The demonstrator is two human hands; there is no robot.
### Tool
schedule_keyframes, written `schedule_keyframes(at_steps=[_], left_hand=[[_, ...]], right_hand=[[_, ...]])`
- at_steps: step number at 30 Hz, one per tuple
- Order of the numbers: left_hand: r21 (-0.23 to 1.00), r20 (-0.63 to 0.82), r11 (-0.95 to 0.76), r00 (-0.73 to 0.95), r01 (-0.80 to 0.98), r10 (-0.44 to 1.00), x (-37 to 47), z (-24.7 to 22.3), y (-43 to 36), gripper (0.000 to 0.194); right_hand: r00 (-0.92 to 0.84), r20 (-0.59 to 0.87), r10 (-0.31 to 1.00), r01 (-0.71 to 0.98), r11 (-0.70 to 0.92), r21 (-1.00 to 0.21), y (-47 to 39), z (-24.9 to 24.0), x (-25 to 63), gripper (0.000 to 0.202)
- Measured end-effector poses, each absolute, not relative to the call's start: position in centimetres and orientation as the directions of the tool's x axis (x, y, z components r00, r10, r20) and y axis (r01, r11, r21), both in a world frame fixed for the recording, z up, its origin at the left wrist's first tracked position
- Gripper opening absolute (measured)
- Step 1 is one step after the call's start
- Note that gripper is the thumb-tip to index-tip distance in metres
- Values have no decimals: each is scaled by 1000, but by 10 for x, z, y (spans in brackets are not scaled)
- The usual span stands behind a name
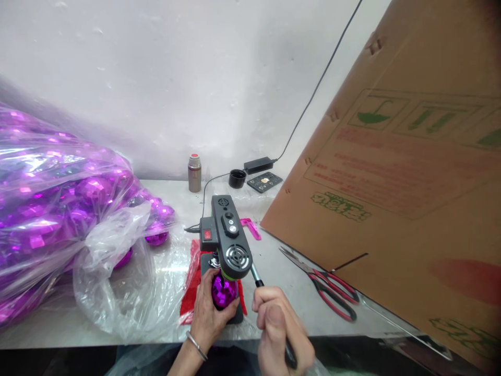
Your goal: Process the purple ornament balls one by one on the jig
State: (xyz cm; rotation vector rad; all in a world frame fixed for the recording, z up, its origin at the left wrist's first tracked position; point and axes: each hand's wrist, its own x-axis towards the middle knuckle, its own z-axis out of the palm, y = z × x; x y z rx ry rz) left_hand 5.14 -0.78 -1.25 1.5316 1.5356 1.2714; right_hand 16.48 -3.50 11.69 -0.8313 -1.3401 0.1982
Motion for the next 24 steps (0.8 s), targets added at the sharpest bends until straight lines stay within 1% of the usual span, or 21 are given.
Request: schedule_keyframes(at_steps=[7, 16, 20, 24], left_hand=[[904, 215, -139, -149, 405, 965, 52, -14, -9, 66], [898, 217, -125, -179, 422, 960, 55, -18, -9, 65], [901, 222, -129, -186, 414, 957, 55, -18, -8, 65], [898, 233, -138, -186, 417, 955, 55, -18, -7, 64]], right_hand=[[299, 767, 568, 276, 718, -639, -34, 109, 163, 34], [348, 774, 529, 332, 703, -630, -32, 103, 156, 43], [351, 781, 517, 338, 708, -621, -32, 96, 158, 42], [348, 773, 531, 292, 722, -627, -31, 93, 159, 39]])
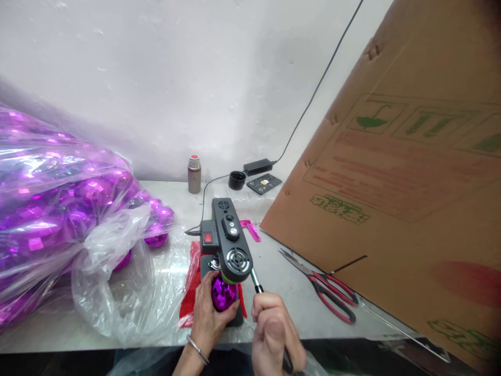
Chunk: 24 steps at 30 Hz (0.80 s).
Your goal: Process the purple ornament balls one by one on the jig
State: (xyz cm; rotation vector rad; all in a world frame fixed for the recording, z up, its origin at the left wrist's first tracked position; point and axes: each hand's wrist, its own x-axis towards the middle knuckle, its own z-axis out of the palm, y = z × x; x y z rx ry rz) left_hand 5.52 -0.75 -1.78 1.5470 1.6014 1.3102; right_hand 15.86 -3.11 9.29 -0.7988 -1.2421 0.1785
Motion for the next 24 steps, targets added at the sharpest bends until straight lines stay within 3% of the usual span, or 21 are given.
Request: schedule_keyframes(at_steps=[24], left_hand=[[876, 286, -175, -193, 449, 939, 59, -21, -4, 65]], right_hand=[[486, 750, 449, 261, 745, -615, -22, 112, 142, 52]])
